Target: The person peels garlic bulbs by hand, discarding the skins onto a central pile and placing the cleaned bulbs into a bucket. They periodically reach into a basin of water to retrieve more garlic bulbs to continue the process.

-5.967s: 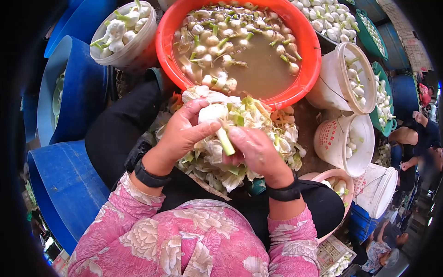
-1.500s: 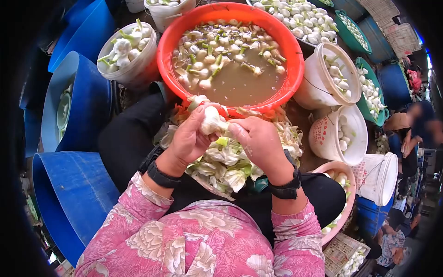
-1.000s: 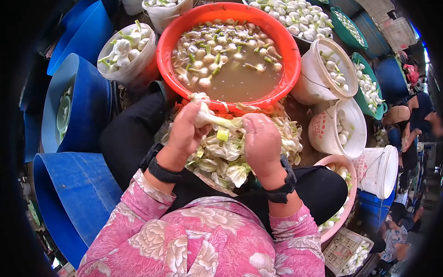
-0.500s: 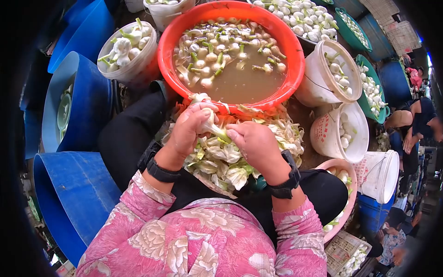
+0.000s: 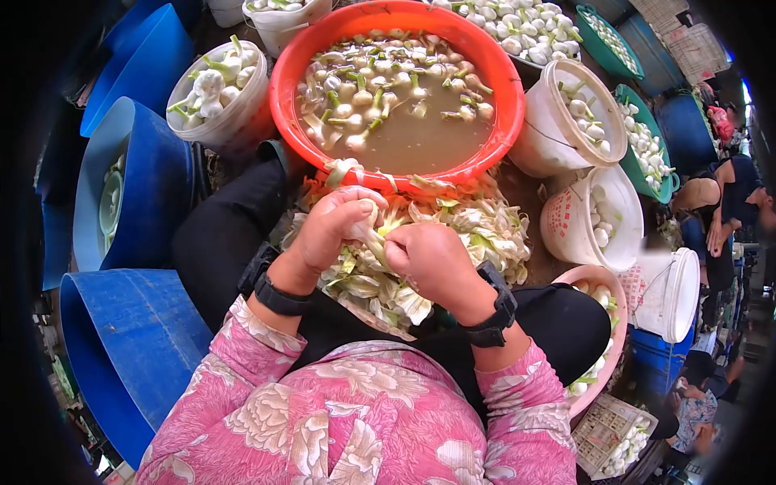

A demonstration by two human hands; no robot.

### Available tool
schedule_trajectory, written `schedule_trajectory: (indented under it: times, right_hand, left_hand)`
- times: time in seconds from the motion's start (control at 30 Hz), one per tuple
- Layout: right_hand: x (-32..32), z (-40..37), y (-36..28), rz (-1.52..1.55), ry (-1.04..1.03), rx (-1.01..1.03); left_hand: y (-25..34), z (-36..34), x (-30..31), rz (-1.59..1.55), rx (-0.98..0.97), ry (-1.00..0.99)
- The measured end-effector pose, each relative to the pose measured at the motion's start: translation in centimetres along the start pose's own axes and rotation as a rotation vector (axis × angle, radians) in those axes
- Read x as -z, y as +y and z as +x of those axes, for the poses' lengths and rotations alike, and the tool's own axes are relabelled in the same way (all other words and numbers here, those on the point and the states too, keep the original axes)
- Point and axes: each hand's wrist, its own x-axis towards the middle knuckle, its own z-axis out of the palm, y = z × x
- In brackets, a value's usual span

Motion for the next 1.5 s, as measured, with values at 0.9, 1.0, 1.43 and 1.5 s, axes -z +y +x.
schedule_trajectory:
  times: [0.9,1.0,1.43,1.5]
  right_hand:
    - [-0.8,0.4,8.0,-0.303,0.091,-0.466]
    - [-2.0,1.1,6.4,0.562,-0.034,-0.384]
    - [-7.0,1.8,8.2,0.504,0.23,0.071]
    - [-5.9,0.9,6.8,0.516,0.259,0.071]
  left_hand:
    - [-0.1,-0.7,-2.3,-0.189,-0.062,-0.174]
    - [-2.2,0.9,0.0,0.097,-0.327,-0.017]
    - [-3.0,1.5,0.4,0.178,-0.207,0.083]
    - [-2.7,1.2,-0.1,0.054,-0.169,0.011]
